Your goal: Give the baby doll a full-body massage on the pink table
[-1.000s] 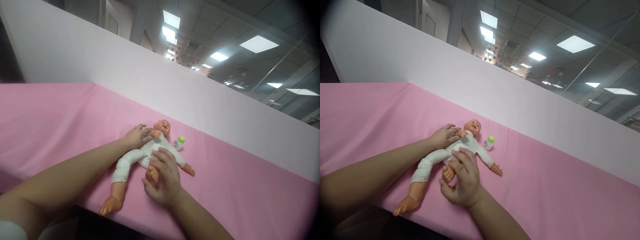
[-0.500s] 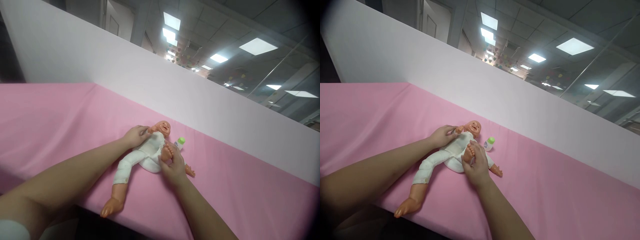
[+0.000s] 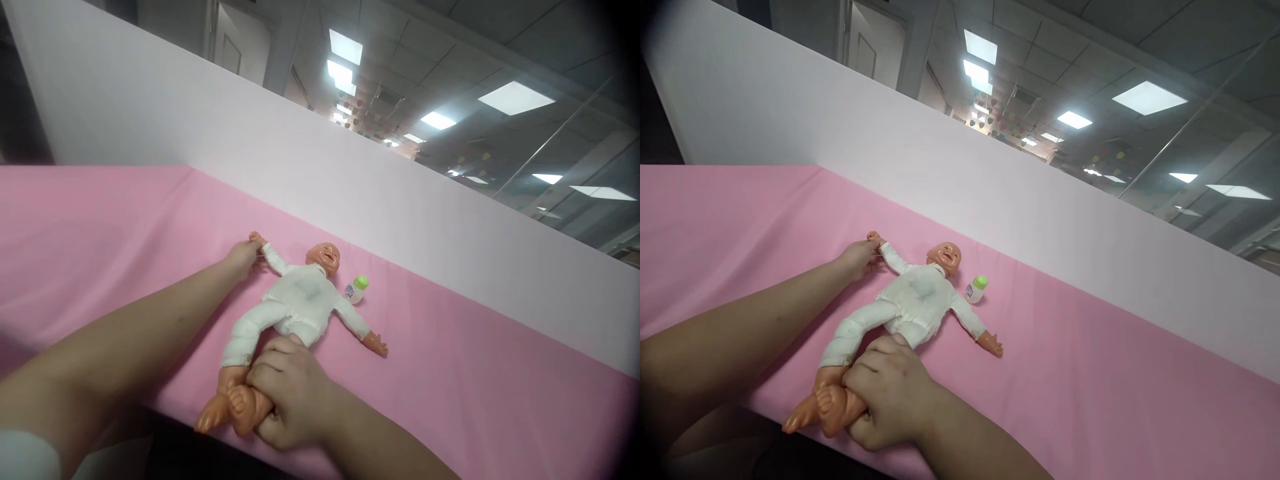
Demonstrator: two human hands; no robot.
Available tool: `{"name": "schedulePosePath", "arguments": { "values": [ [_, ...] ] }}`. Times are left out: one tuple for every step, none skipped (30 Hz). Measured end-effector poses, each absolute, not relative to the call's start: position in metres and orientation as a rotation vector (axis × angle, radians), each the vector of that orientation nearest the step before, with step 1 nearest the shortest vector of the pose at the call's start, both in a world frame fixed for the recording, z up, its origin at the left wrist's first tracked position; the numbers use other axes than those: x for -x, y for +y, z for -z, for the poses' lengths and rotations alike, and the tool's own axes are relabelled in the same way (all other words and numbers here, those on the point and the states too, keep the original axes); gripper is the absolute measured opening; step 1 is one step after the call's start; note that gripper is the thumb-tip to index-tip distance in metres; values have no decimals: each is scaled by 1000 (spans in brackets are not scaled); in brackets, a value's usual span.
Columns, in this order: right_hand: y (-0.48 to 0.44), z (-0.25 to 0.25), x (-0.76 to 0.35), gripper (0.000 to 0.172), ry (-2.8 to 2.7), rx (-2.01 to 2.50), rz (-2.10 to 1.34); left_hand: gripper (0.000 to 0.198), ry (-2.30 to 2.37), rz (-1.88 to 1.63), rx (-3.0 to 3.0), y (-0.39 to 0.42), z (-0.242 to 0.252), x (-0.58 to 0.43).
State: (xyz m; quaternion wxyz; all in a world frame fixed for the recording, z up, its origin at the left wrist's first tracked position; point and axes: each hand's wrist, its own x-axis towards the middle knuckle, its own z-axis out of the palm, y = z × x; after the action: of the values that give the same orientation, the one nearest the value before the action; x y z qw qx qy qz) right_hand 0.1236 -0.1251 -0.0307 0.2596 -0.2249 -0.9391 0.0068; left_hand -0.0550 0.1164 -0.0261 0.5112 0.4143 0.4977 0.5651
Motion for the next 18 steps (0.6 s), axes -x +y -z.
{"name": "schedulePosePath", "arguments": {
  "values": [
    [-125,32,-122,30,-2547,612,-5,29,1205,-1368,-1025,114,26,54],
    [-125,31,-122,31,-2528,604,5,29,1212,-1377,-1083,110,26,53],
    [-126,30,-122,31,-2492,586,14,30,1214,-1391,-1180,106,26,51],
    [-128,28,-123,32,-2444,560,28,30,1212,-1401,-1320,100,25,48],
    [-129,25,-123,33,-2389,532,50,32,1203,-1402,-1495,94,24,45],
    [-131,23,-125,33,-2335,512,79,35,1188,-1389,-1691,88,23,41],
    [-132,21,-127,34,-2287,502,112,38,1167,-1361,-1894,81,22,37],
    [-132,20,-129,35,-2244,507,145,42,1138,-1313,-2085,75,20,33],
    [-131,18,-132,36,-2204,527,177,44,1103,-1251,-2246,70,19,29],
    [-128,18,-135,37,-2163,558,211,47,1067,-1175,-2391,65,18,25],
    [-125,17,-139,38,-2118,597,247,49,1039,-1094,-2515,61,18,21],
    [-120,17,-144,39,-2071,639,286,51,1022,-1012,-2615,58,18,17],
    [-115,16,-149,39,-2025,683,324,52,1013,-939,-2690,55,18,15],
    [-109,16,-154,37,-1989,733,355,53,1011,-882,-2743,53,18,13],
    [-103,15,-160,35,-1961,790,374,53,1011,-843,-2781,52,18,11],
    [-96,15,-166,32,-1940,854,378,52,1006,-814,-2810,51,18,10],
    [-90,15,-171,30,-1922,927,363,51,995,-791,-2832,50,18,10],
    [-85,16,-176,29,-1907,1005,329,51,984,-773,-2847,50,17,10]
  ]
}}
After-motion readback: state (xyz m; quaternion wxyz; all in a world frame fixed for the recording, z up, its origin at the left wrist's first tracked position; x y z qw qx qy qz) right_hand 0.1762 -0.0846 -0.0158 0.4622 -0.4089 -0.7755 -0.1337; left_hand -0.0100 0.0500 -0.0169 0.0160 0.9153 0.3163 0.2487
